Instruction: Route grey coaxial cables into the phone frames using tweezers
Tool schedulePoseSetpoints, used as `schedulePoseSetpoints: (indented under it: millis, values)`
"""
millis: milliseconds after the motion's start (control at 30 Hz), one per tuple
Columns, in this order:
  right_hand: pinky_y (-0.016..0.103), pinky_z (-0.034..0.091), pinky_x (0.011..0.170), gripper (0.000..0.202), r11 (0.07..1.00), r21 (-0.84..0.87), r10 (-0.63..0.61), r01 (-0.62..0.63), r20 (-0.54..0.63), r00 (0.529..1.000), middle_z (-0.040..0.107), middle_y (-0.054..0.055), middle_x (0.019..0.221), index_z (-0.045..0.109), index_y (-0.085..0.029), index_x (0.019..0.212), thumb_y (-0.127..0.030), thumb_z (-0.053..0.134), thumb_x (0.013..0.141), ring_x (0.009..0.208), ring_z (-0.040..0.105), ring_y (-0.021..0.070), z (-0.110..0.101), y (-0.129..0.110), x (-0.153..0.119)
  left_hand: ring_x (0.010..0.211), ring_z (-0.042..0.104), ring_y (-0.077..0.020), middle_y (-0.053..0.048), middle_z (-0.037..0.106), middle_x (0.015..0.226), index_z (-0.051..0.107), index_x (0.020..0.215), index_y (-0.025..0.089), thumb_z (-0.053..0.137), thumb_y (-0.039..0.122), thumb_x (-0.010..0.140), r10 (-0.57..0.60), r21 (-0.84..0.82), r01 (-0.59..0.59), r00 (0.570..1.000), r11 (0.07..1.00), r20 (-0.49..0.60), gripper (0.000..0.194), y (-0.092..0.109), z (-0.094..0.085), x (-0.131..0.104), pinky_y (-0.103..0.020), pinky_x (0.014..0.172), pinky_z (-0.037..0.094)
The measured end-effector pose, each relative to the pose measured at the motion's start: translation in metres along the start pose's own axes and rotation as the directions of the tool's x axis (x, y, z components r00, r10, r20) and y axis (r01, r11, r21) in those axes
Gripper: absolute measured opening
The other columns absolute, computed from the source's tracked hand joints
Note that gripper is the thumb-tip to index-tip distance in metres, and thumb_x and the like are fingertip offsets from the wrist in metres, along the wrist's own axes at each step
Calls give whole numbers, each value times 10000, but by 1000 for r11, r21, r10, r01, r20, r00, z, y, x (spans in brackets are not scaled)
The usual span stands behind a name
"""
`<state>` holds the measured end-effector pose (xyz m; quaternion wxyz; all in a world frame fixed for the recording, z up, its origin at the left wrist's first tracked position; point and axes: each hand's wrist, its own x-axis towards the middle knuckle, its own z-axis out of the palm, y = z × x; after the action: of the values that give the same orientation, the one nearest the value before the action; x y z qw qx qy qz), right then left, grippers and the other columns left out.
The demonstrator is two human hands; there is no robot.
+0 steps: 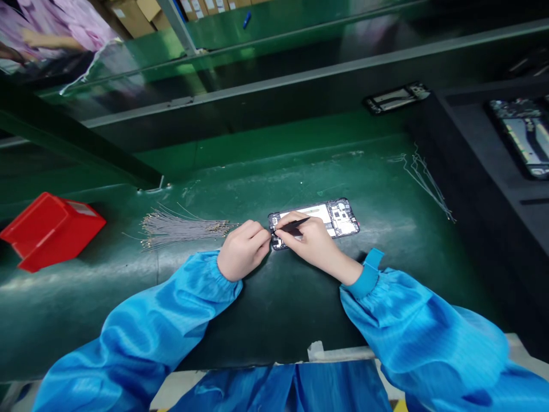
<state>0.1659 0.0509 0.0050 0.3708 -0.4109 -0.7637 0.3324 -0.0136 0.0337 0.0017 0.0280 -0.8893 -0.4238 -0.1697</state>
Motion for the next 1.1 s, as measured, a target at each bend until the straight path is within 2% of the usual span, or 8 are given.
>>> schedulePoseSetpoints:
  millis: [200, 400, 500, 600, 667, 800, 967, 1100]
  values:
    - [310, 469, 698, 92, 983, -67, -168, 174, 77, 983, 605, 50, 815, 559, -198, 862, -170, 478, 828, 772, 565, 162, 1, -4, -4, 677, 444, -147, -29, 502, 690, 534, 671, 166, 390, 163, 852, -18, -41, 19, 999, 999, 29, 231, 0, -1, 1, -251, 618, 386]
    - [315, 471, 701, 89, 982, -79, -162, 169, 86, 983, 603, 53, 820, 558, -201, 855, -195, 472, 833, 779, 565, 171, 6, -9, -3, 716, 490, -150, -28, 532, 733, 558, 773, 166, 413, 218, 860, -39, -107, 52, 993, 993, 115, 177, -7, -7, 3, -250, 642, 420]
    - [312, 471, 731, 70, 996, -75, -60, 53, -104, 993, 611, 46, 831, 565, -206, 839, -210, 496, 825, 801, 577, 169, -18, 1, -1, 766, 507, -150, -28, 545, 792, 562, 846, 171, 434, 227, 863, -40, -121, 65, 980, 991, 196, 140, -21, -15, 3, -249, 680, 430]
    - [337, 446, 716, 72, 948, -284, 23, -146, -395, 918, 590, 54, 803, 560, -199, 778, -239, 508, 810, 770, 560, 188, -57, 23, -9, 789, 498, -156, -33, 547, 854, 558, 906, 184, 444, 189, 852, 90, -85, -70, 962, 994, 259, 127, -26, -25, 4, -264, 694, 421]
    - [340, 436, 668, 99, 884, -378, 63, -274, -485, 872, 576, 49, 768, 555, -198, 762, -268, 502, 808, 707, 543, 188, -78, 37, -19, 768, 486, -156, -33, 543, 858, 558, 906, 197, 436, 195, 856, 220, -71, -208, 935, 976, 278, 132, -20, -28, 5, -269, 664, 405]
    - [330, 437, 654, 123, 883, -387, 105, -267, -390, 915, 577, 32, 743, 551, -208, 752, -300, 499, 816, 688, 552, 179, -83, 38, -41, 734, 464, -152, -32, 521, 801, 551, 837, 203, 368, 173, 882, 369, -45, -370, 897, 928, 244, 191, 2, -25, 9, -275, 631, 368]
    - [341, 468, 724, 86, 973, -165, 129, -160, -186, 974, 609, 44, 839, 583, -219, 817, -278, 521, 820, 794, 586, 189, -64, 11, -56, 739, 464, -162, -38, 518, 793, 530, 835, 185, 403, 179, 864, 393, -7, -404, 884, 915, 252, 130, 13, -18, 15, -294, 658, 366]
    - [368, 474, 796, 79, 988, -2, 149, -151, -159, 976, 624, 47, 911, 607, -227, 862, -238, 568, 794, 873, 590, 195, -58, 4, -65, 697, 471, -166, -30, 521, 724, 519, 782, 173, 413, 169, 863, 391, 46, -412, 890, 910, 234, 133, 20, -16, 19, -305, 639, 353]
